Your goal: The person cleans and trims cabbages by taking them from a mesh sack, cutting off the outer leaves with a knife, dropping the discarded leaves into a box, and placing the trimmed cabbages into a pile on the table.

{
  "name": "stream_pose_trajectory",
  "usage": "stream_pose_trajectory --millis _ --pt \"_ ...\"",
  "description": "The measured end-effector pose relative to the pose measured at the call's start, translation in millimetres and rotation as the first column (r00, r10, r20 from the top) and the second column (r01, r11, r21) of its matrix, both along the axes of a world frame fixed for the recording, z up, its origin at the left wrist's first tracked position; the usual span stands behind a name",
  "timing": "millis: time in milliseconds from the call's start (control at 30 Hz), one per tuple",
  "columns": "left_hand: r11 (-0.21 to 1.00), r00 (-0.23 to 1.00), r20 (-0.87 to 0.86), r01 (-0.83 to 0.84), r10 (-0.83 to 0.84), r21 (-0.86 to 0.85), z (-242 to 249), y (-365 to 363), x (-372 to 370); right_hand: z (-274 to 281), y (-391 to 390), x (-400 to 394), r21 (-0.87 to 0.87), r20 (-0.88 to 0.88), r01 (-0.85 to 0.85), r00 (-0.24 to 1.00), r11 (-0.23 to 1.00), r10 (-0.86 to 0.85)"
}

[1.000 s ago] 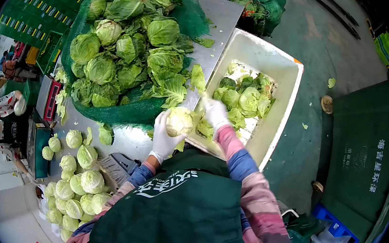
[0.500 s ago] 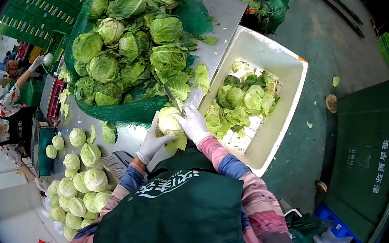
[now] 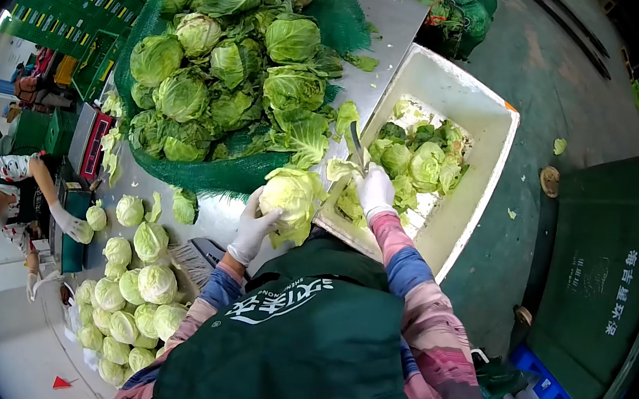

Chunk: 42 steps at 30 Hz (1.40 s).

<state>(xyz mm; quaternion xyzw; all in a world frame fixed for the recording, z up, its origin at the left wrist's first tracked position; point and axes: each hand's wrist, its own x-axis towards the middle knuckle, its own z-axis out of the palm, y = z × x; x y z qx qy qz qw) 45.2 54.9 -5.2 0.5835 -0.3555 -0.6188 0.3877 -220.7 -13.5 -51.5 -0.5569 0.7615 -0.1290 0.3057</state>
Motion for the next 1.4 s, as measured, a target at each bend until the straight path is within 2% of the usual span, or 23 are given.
stream_pose_trajectory --millis 67,133,200,267,333,400,433,467,533,600,667,733,767,833,900,1000,1033,1100,1200,1267,1300,1367,1400 --pt "0.999 1.0 -0.024 0.002 -0.001 0.043 15.5 -3.2 0.4 24.1 3.1 6.9 -0.111 0.095 0.019 0.995 0.994 -0.008" --pt "0.997 0.999 -0.044 0.004 -0.001 0.082 20.0 -8.3 0.5 56.2 10.5 26.4 -0.001 0.355 -0.012 0.935 1.0 0.012" --pt "0.984 0.993 -0.112 -0.013 0.033 0.175 17.5 -12.9 2.0 45.5 24.1 50.2 -0.125 0.407 -0.163 0.891 0.979 0.2" --pt "0.981 0.987 -0.146 -0.037 0.065 0.192 16.4 -12.4 0.2 62.4 32.8 66.5 -0.133 0.297 -0.222 0.921 0.966 0.252" --pt "0.962 0.956 -0.222 -0.139 0.192 0.233 16.8 -12.5 -4.3 69.4 28.9 65.8 -0.064 0.347 -0.201 0.914 0.977 0.211" --pt "0.963 0.936 -0.287 -0.137 0.203 0.233 22.8 -11.6 -7.0 63.8 25.0 58.1 -0.19 0.58 -0.187 0.77 0.964 0.264" --pt "0.962 0.911 -0.35 -0.142 0.219 0.233 27.3 -10.7 -8.6 79.3 18.1 46.9 -0.056 0.567 -0.228 0.794 0.972 0.219" --pt "0.963 0.911 -0.352 -0.137 0.214 0.232 30.3 -10.9 -7.9 68.7 17.3 41.1 -0.131 0.715 -0.075 0.684 0.989 0.146" --pt "0.971 0.835 -0.522 -0.059 0.175 0.232 35.9 -12.8 -0.3 69.1 3.5 21.1 -0.209 0.575 -0.181 0.772 0.961 0.27" --pt "0.968 0.795 -0.568 -0.093 0.214 0.235 15.6 -15.1 11.3 67.4 -9.1 11.4 -0.152 0.666 0.038 0.742 0.988 0.074" --pt "0.96 0.717 -0.643 -0.147 0.269 0.238 4.6 -13.6 17.7 80.4 -10.6 10.4 -0.039 0.755 0.067 0.656 0.997 -0.014" --pt "0.973 0.742 -0.651 -0.011 0.161 0.228 61.2 -26.1 -13.5 84.1 -10.8 16.1 0.133 0.756 0.001 0.647 0.991 -0.103" --pt "0.974 0.74 -0.653 -0.015 0.164 0.227 58.1 -33.8 -20.4 78.6 -7.4 24.9 0.034 0.813 0.032 0.581 0.999 -0.046" --pt "0.975 0.951 -0.254 -0.13 0.174 0.18 45.3 -56.4 -30.9 51.0 -9.3 44.7 -0.09 0.72 0.062 0.694 0.994 0.021" --pt "0.966 0.966 0.056 -0.249 0.253 -0.075 34.7 -74.0 -34.0 26.2 -14.2 56.9 -0.273 0.639 0.162 0.767 0.948 0.054" --pt "0.892 0.859 0.429 -0.065 0.278 -0.448 65.7 -114.8 -38.1 39.0 -18.0 53.8 -0.245 0.7 0.15 0.711 0.958 0.068" --pt "0.879 0.883 0.387 -0.058 0.267 -0.473 72.3 -129.0 -44.4 36.7 -18.6 54.5 -0.307 0.666 0.162 0.74 0.938 0.091" --pt "0.885 0.815 0.567 0.171 0.119 -0.432 67.2 -154.3 -48.8 33.3 -15.7 54.8 -0.283 0.671 0.165 0.738 0.945 0.072" --pt "0.787 0.556 0.821 0.561 -0.13 -0.255 37.8 -172.2 -56.8 40.4 -8.5 49.5 -0.154 0.708 0.145 0.707 0.977 0.007" --pt "0.765 0.416 0.905 0.61 -0.09 -0.204 30.7 -167.3 -62.7 39.4 -1.9 41.0 -0.179 0.627 0.226 0.776 0.958 -0.066" --pt "0.793 0.429 0.89 0.591 -0.154 -0.147 34.4 -165.7 -63.1 38.5 -3.9 27.3 -0.086 0.55 0.236 0.822 0.968 -0.152" --pt "0.839 0.534 0.809 0.535 -0.246 -0.097 39.1 -165.1 -50.7 -33.3 -7.8 -9.4 -0.156 0.467 0.344 0.851 0.926 -0.238" --pt "0.879 0.627 0.732 0.47 -0.265 -0.084 26.1 -165.6 -35.9 9.3 -6.3 -28.6 0.028 0.367 0.281 0.89 0.959 -0.271"
